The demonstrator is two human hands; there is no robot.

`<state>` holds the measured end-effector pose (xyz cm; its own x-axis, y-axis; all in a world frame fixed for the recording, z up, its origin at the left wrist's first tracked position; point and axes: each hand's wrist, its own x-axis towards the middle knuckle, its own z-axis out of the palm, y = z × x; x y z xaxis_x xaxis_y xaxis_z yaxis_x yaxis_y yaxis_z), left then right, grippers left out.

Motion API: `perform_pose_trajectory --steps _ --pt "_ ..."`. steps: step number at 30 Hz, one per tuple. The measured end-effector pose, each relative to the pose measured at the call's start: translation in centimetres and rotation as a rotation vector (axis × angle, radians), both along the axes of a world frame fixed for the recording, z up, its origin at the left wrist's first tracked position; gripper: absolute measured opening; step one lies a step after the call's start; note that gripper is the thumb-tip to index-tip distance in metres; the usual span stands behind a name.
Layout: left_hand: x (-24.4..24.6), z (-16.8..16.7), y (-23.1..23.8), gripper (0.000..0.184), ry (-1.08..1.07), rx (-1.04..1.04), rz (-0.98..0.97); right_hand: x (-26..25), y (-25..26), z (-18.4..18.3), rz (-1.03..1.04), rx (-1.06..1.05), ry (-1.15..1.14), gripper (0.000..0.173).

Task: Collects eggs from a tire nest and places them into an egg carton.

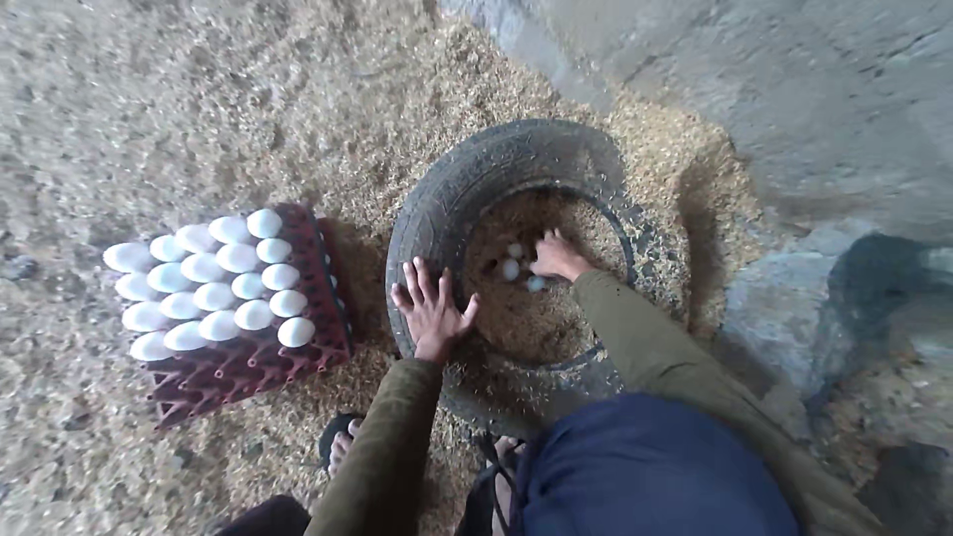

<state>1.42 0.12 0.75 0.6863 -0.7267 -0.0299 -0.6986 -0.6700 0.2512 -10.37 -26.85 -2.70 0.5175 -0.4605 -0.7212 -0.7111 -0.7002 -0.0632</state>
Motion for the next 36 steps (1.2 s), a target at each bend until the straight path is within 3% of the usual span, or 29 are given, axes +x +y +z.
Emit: perform_pose_trajectory --steps 8,13,16,21,24,28,36 --pt "0.0 0.5 0.0 0.087 0.007 -0.042 0.007 0.9 0.8 0.7 -0.08 0.057 0.139 0.085" --pt "-0.1 0.6 0.2 0.082 0.013 -0.066 0.006 -0.9 1.0 0.8 -0.128 0.109 0.086 0.065" --pt "0.0 0.2 0.4 0.08 0.043 -0.183 0.05 -0.6 1.5 1.1 -0.113 0.175 0.035 0.059" --pt "-2.6 2.9 -1.0 0.062 0.195 -0.467 0.09 -0.9 2.0 2.5 -0.059 0.267 -0.027 0.062" --pt "-6.2 4.7 -2.2 0.054 0.42 -0.532 0.047 -1.2 2.8 2.9 -0.06 0.306 0.023 0.052" --pt "-8.5 4.6 -3.3 0.048 0.766 -0.487 0.117 -2.1 3.5 1.4 -0.092 0.356 0.012 0.049" --pt "-9.9 3.0 -4.5 0.035 1.061 -0.27 0.263 -4.9 5.3 2.3 -0.104 0.321 -0.087 0.078"
